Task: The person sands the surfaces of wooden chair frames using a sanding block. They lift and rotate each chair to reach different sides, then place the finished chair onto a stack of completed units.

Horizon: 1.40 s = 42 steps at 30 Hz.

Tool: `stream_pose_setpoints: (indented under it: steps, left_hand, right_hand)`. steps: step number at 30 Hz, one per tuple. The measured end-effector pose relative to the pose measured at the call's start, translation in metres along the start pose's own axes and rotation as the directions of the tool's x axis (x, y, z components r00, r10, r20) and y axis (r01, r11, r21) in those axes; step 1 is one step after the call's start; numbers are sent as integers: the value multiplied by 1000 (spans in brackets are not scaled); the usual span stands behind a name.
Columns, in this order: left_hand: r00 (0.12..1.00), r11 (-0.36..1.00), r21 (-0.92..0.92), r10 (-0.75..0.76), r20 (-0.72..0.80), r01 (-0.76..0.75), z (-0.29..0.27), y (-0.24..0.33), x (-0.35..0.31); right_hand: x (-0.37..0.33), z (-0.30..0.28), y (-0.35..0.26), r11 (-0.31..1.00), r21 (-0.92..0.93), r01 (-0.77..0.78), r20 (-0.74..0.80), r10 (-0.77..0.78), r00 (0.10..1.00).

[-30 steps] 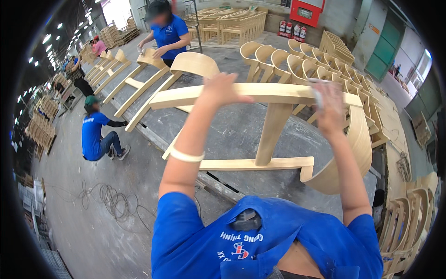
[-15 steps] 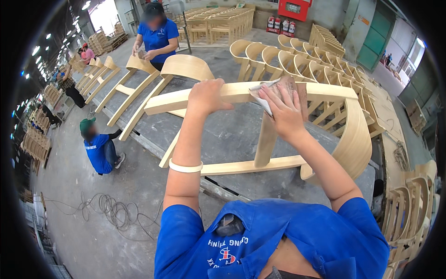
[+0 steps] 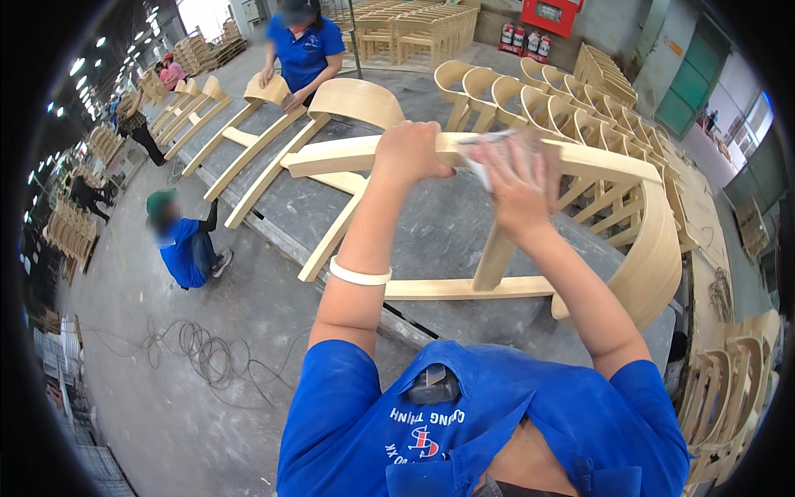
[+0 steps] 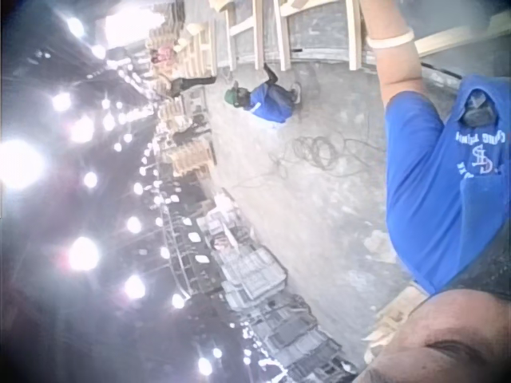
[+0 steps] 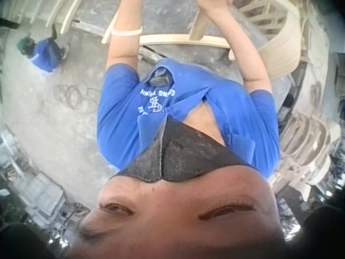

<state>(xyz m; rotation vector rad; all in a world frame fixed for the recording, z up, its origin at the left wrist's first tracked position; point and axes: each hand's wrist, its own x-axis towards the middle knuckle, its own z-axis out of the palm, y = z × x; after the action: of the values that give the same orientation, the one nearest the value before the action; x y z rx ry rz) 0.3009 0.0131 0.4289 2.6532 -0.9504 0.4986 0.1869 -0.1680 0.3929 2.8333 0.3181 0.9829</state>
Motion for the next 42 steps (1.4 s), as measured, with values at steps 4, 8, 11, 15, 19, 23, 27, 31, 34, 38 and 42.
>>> stream_pose_setpoints:
  steps: [4, 8, 11, 15, 19, 23, 27, 31, 34, 38, 42]
  left_hand:
    - [998, 1000, 17, -9, 55, 8, 2, -4, 9]
    - [996, 999, 31, -24, 88, 21, 9, -9, 22]
    - [990, 999, 45, -33, 134, 27, 14, -13, 31]
    - [995, 997, 83, -8, 103, 0, 20, -17, 35]
    - [999, 996, 89, 11, 45, -15, 23, -15, 31]
    - [998, 994, 101, 38, 44, -42, 17, -6, 26]
    - [995, 992, 127, 5, 104, -18, 5, 8, 20]
    - [995, 990, 139, 0, 101, -14, -1, 18, 7]
    - [995, 995, 98, 1, 103, -11, -10, 25, -8]
    - [978, 989, -102, 121, 171, -105, -22, 63, -11]
    - [911, 928, -214, 349, 220, -304, -15, 142, 9]
  right_hand:
    - [6, 24, 6, 993, 106, 55, -115, -42, 993]
    - [-35, 1, 95, 923, -161, -349, 48, 360, 932]
    - [-60, -46, 170, 589, 201, -783, 263, 737, 622]
    - [-128, -134, 206, 126, 888, -442, 56, 925, 376]
    - [-215, -174, 218, -5, 978, -207, 49, 978, 204]
    - [-282, -158, 216, -172, 978, -117, 175, 984, 24]
    - [-321, -132, 206, -253, 965, -65, 254, 967, 9]
    - [-338, -108, 194, -278, 960, -33, 278, 961, 1]
    - [-345, -93, 187, -261, 956, -133, 271, 961, 61]
    - [-357, -85, 174, -179, 888, -424, 185, 982, -27]
    - [-378, -85, 157, -181, 846, -501, 142, 983, -116]
